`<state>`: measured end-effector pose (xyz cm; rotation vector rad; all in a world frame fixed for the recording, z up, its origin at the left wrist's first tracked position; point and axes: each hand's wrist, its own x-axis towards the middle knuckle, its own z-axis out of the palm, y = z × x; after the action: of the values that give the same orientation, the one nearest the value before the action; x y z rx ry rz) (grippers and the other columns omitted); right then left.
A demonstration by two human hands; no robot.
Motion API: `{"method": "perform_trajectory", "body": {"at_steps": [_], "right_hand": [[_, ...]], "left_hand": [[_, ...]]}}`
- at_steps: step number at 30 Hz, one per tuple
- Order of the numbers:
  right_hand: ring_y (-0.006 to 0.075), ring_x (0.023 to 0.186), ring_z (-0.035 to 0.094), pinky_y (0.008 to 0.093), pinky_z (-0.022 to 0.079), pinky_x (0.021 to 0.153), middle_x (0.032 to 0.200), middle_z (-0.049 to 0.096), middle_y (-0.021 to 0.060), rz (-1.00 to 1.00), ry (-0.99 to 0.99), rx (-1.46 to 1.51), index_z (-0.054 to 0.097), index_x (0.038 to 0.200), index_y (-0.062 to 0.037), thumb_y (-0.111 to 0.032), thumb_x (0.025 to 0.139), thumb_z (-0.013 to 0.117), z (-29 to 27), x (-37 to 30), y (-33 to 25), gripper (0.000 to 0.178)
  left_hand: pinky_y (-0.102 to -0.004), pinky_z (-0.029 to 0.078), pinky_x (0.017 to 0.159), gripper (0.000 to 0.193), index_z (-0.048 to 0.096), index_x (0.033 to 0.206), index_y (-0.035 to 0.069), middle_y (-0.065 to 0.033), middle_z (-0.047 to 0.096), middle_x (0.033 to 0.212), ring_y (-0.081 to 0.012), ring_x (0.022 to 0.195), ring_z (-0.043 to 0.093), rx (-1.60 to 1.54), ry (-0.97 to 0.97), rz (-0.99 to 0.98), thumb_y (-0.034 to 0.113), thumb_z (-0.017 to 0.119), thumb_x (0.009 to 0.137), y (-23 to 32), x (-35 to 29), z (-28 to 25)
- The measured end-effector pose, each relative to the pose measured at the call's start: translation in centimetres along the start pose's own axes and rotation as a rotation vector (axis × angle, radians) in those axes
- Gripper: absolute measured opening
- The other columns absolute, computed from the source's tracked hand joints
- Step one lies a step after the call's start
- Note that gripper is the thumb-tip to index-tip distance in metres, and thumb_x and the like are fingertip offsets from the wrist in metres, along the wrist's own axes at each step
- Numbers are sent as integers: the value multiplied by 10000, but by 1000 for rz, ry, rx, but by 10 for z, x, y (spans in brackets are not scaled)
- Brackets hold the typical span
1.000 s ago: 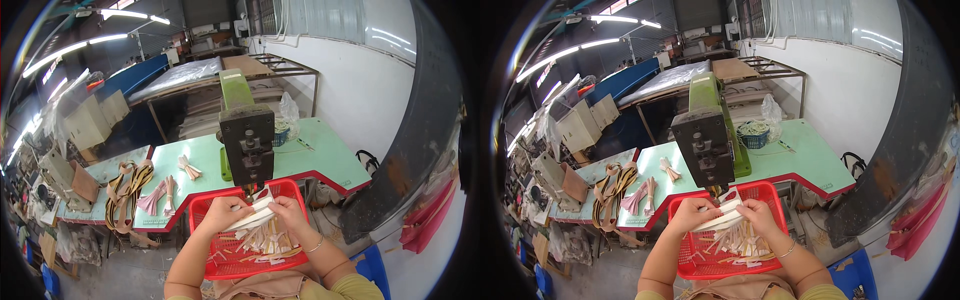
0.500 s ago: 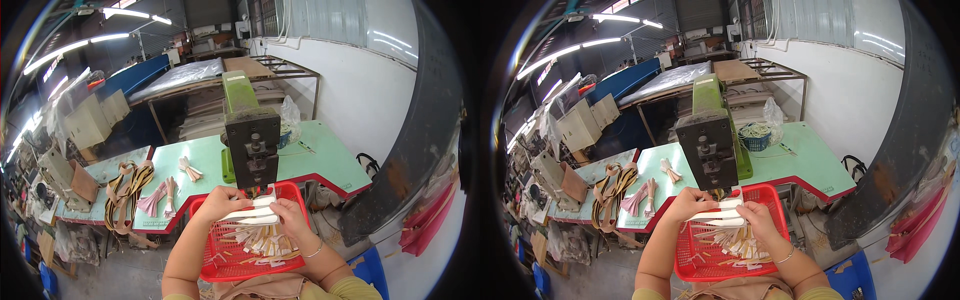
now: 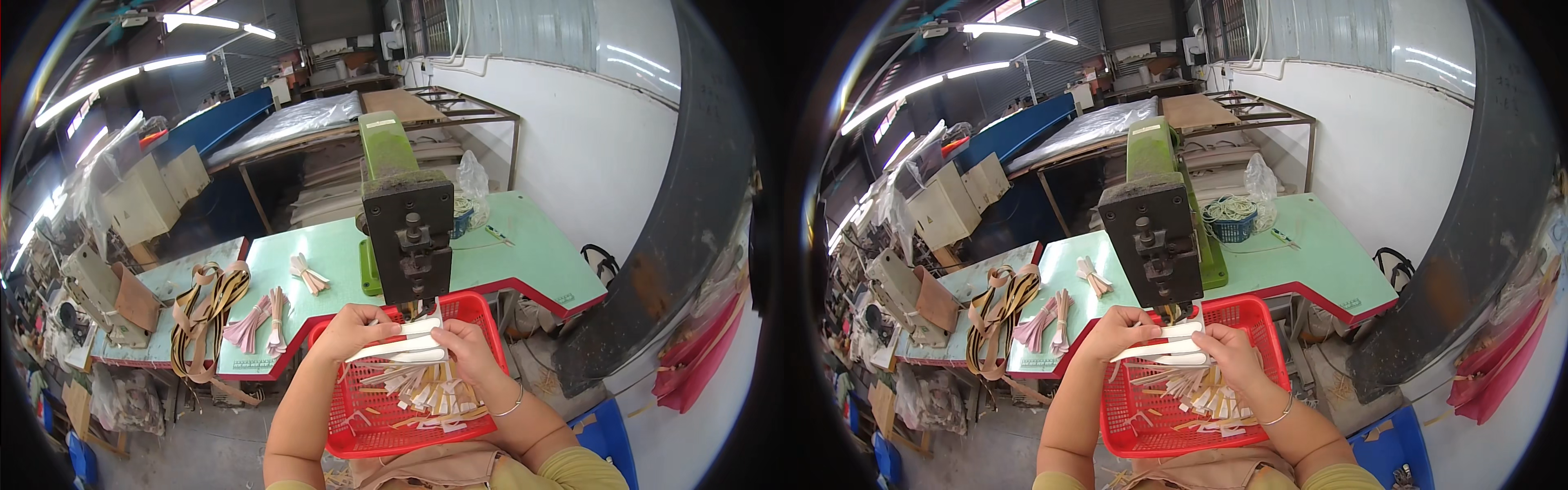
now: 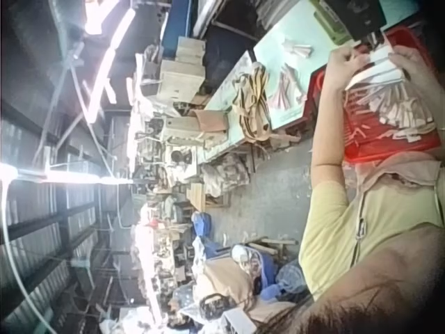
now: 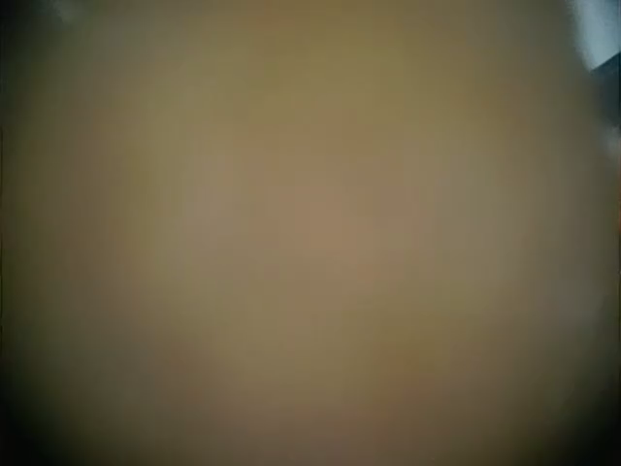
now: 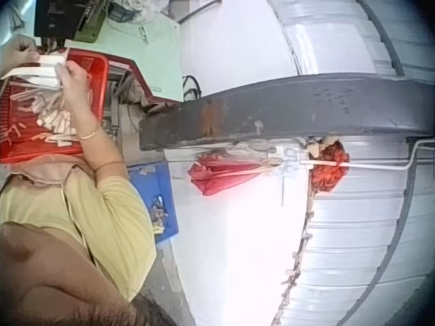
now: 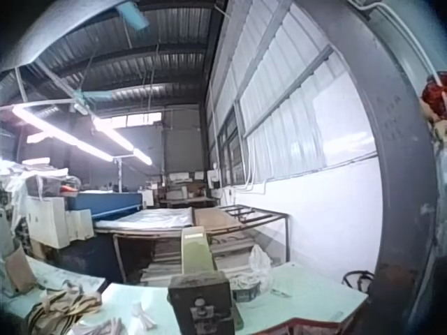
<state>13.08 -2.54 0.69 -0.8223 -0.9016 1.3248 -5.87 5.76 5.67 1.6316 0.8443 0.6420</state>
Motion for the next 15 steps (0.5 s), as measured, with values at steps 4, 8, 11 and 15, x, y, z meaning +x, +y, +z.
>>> {"method": "perform_trajectory", "body": {"at_steps": [4, 8, 11, 15], "right_hand": [[42, 666, 503, 186, 394, 612, 742, 586, 7, -13, -39, -22, 601, 819, -1, -123, 811, 560, 4, 2, 2, 129], [41, 656, 502, 187, 395, 604, 735, 586, 4, -3, -64, -26, 605, 811, -1, -121, 809, 564, 8, 4, 2, 127], [42, 657, 506, 190, 400, 605, 740, 588, 6, 4, -70, -43, 605, 811, 0, -120, 810, 563, 12, 4, 3, 128], [56, 679, 529, 201, 415, 624, 754, 598, 25, 14, -74, -26, 605, 810, 1, -111, 803, 566, 17, 3, 4, 118]], "left_hand": [[-193, 363, 488, 176, 619, 693, 8, 8, 539, 577, -47, 527, 453, -90, -2, -10, 171, 680, 717, -8, -4, -5], [-190, 341, 465, 150, 607, 678, 24, 16, 523, 556, -43, 503, 439, -171, 12, -39, 149, 678, 719, -11, -9, -7], [-188, 335, 456, 145, 603, 677, 28, 16, 520, 551, -43, 492, 436, -193, 28, -53, 144, 680, 717, -11, -13, -9], [-185, 334, 450, 143, 600, 676, 27, 12, 524, 556, -45, 484, 437, -228, 48, -54, 139, 677, 719, -12, -18, -11]]}}
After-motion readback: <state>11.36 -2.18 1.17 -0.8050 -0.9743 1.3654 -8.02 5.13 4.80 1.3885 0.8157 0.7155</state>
